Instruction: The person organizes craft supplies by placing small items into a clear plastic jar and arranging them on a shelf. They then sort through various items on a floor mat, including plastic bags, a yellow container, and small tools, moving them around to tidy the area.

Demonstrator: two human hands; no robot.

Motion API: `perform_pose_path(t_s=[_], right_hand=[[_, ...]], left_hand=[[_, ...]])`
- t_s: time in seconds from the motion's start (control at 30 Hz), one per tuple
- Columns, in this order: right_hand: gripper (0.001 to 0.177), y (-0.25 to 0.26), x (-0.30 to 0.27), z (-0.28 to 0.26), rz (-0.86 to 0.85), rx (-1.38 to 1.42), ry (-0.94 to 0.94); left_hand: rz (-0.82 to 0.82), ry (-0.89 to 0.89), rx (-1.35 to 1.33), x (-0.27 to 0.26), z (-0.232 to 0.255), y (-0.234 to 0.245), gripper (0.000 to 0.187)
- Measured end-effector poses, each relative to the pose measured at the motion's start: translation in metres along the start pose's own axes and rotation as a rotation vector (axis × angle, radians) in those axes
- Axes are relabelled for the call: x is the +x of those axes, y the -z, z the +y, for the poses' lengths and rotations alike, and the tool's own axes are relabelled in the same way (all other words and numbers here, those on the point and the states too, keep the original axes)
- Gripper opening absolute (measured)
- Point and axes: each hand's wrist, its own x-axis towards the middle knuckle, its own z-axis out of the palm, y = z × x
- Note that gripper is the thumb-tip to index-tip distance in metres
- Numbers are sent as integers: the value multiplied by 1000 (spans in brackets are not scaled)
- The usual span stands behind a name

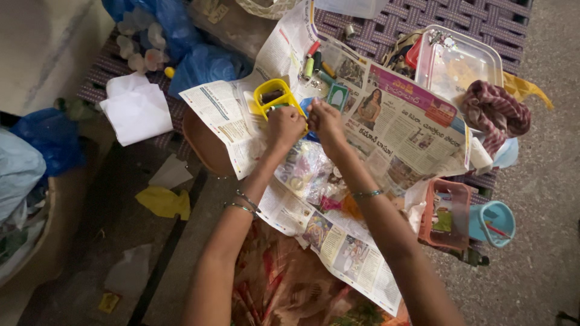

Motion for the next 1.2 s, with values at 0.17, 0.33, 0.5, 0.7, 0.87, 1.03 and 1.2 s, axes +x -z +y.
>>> perform_pose_path(t_s=[0.17,0.33,0.5,0.7,0.87,1.03,1.2], right_hand=[[32,-18,-15,-7,156,-748,374],[23,-40,-24,-23,205,-922,544],[21,-47,-22,-25,165,-996,658],[18,-38,-18,-28,87,-1311,668],[19,-28,-22,-30,116,-1196,727],[20,-11,-26,-49,391,-1308,634],[12,-7,-31,-98,843,-1754,1137]], left_hand=[[-120,-133,167,-2,-1,-7,27],[-120,-177,211,2,-10,-13,25],[-137,-166,275,1,-23,-19,20],[-242,-272,392,7,-44,-20,9],[-196,-386,382,3,-29,-5,8],[-101,-344,482,7,6,5,9],[58,-539,551,19,2,21,29]])
